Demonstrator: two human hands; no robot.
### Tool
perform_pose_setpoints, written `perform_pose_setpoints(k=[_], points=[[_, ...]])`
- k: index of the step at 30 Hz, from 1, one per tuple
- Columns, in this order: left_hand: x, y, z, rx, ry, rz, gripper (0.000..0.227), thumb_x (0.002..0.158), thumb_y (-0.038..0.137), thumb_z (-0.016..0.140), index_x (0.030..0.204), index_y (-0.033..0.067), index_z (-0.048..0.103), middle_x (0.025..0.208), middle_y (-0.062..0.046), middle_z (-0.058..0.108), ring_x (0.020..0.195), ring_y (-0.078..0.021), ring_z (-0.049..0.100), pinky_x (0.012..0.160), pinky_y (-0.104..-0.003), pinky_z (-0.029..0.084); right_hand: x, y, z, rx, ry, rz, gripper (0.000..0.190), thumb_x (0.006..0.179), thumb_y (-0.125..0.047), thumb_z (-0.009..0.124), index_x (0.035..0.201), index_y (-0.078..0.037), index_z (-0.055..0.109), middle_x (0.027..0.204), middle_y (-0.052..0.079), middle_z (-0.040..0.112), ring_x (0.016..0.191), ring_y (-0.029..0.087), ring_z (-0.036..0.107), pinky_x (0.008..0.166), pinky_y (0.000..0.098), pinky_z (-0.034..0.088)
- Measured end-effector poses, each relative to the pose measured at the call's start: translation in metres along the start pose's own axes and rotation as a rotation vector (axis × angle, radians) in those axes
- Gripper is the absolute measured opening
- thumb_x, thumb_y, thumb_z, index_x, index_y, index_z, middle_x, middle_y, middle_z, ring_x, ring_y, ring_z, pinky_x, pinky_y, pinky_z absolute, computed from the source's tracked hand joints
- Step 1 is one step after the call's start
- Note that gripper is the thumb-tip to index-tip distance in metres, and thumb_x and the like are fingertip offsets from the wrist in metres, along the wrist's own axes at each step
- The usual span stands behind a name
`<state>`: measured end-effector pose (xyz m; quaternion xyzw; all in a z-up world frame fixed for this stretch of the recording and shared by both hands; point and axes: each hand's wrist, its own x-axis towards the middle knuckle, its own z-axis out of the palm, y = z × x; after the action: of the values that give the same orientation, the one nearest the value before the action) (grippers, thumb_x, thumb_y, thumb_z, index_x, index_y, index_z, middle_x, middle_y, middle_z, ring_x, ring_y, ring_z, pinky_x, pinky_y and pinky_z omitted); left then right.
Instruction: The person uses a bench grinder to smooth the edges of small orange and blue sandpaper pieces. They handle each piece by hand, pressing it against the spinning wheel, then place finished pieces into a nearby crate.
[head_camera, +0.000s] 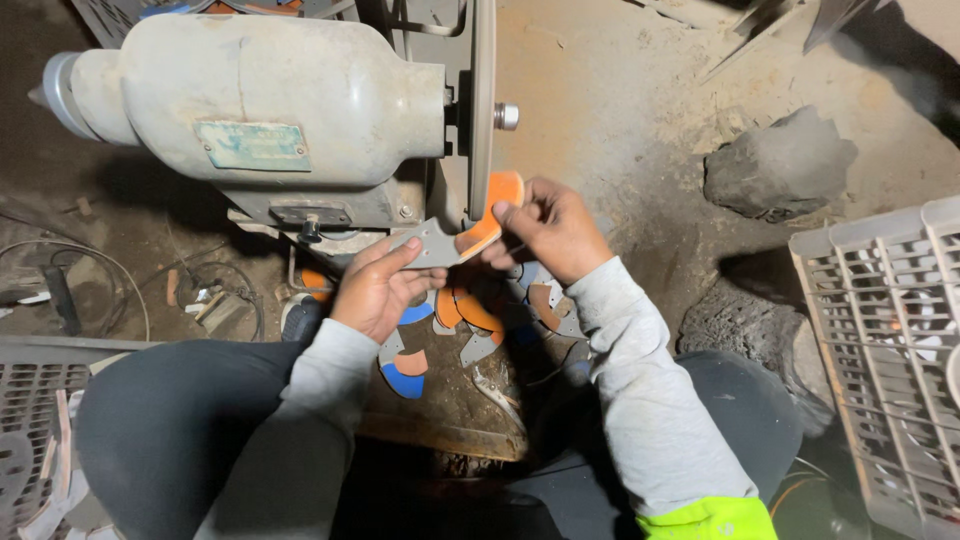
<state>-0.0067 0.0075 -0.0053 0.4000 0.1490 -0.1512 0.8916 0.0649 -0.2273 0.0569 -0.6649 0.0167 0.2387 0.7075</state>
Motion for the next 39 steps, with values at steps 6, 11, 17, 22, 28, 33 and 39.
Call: perform_pose_setpoints(k=[6,11,17,22,28,33,39], points=[[-0.049,0.014,0.023,0.953,0.048,0.392,0.024,0.094,0.005,0.072,0.116,-0.0014,0.067,0.104,-0.011,0.074,0.096,-0.0184,0.067,0.086,-0.032,0.056,-0.023,0.011,-0.025,-0.303,-0.179,0.156,0.024,0.091,-0.007,0.071,0.114,-0.006,0.07,0.088,0.003,0.071,0.075,0.01,0.068,0.065,0.0269,0.059],[-0.074,0.014,0.046,0.798,-0.18,0.541,0.027,0.088,-0.006,0.069,0.114,0.0005,0.065,0.118,-0.007,0.066,0.113,-0.0131,0.065,0.097,-0.029,0.055,-0.033,0.023,-0.039,-0.32,-0.279,-0.057,0.025,0.085,0.001,0.075,0.109,-0.002,0.071,0.096,-0.001,0.073,0.088,0.008,0.068,0.078,0.0257,0.058],[-0.075,0.008,0.049,0.844,-0.103,0.432,0.025,0.091,-0.002,0.071,0.115,0.0005,0.066,0.104,-0.009,0.068,0.095,-0.0141,0.062,0.085,-0.031,0.053,-0.053,0.001,-0.049,-0.363,-0.246,-0.063,0.031,0.085,-0.005,0.079,0.115,-0.001,0.072,0.093,0.0,0.073,0.086,0.007,0.065,0.077,0.0248,0.055],[-0.062,-0.007,0.045,0.422,-0.081,0.064,0.024,0.096,0.013,0.063,0.115,-0.0008,0.065,0.1,-0.009,0.071,0.082,-0.0177,0.07,0.072,-0.035,0.06,-0.076,-0.023,-0.057,-0.351,-0.311,-0.032,0.039,0.088,-0.016,0.077,0.124,-0.002,0.071,0.1,-0.002,0.075,0.089,0.005,0.064,0.081,0.0246,0.055],[-0.059,-0.043,0.048,0.126,-0.171,-0.135,0.037,0.094,0.017,0.063,0.127,0.0006,0.061,0.103,-0.012,0.069,0.083,-0.0201,0.066,0.073,-0.037,0.058,-0.091,-0.035,-0.057,-0.298,-0.349,-0.14,0.043,0.087,-0.015,0.076,0.126,-0.003,0.064,0.103,-0.002,0.073,0.093,0.006,0.063,0.084,0.0243,0.054],[-0.052,-0.077,0.042,0.921,-0.425,0.002,0.049,0.091,0.013,0.065,0.137,-0.0004,0.056,0.112,-0.018,0.066,0.092,-0.0293,0.066,0.087,-0.04,0.053,-0.106,-0.042,-0.067,-0.415,-0.069,-0.157,0.022,0.094,-0.013,0.075,0.108,0.003,0.071,0.086,0.006,0.069,0.077,0.01,0.061,0.069,0.0278,0.052],[-0.037,-0.091,0.003,1.773,-0.354,-0.118,0.051,0.091,0.021,0.067,0.138,0.0057,0.051,0.137,-0.022,0.058,0.125,-0.0389,0.057,0.107,-0.045,0.044,-0.199,-0.097,-0.125,-0.964,0.609,-0.676,0.022,0.098,-0.02,0.078,0.111,-0.002,0.074,0.099,0.008,0.068,0.09,0.016,0.064,0.079,0.0306,0.051]])
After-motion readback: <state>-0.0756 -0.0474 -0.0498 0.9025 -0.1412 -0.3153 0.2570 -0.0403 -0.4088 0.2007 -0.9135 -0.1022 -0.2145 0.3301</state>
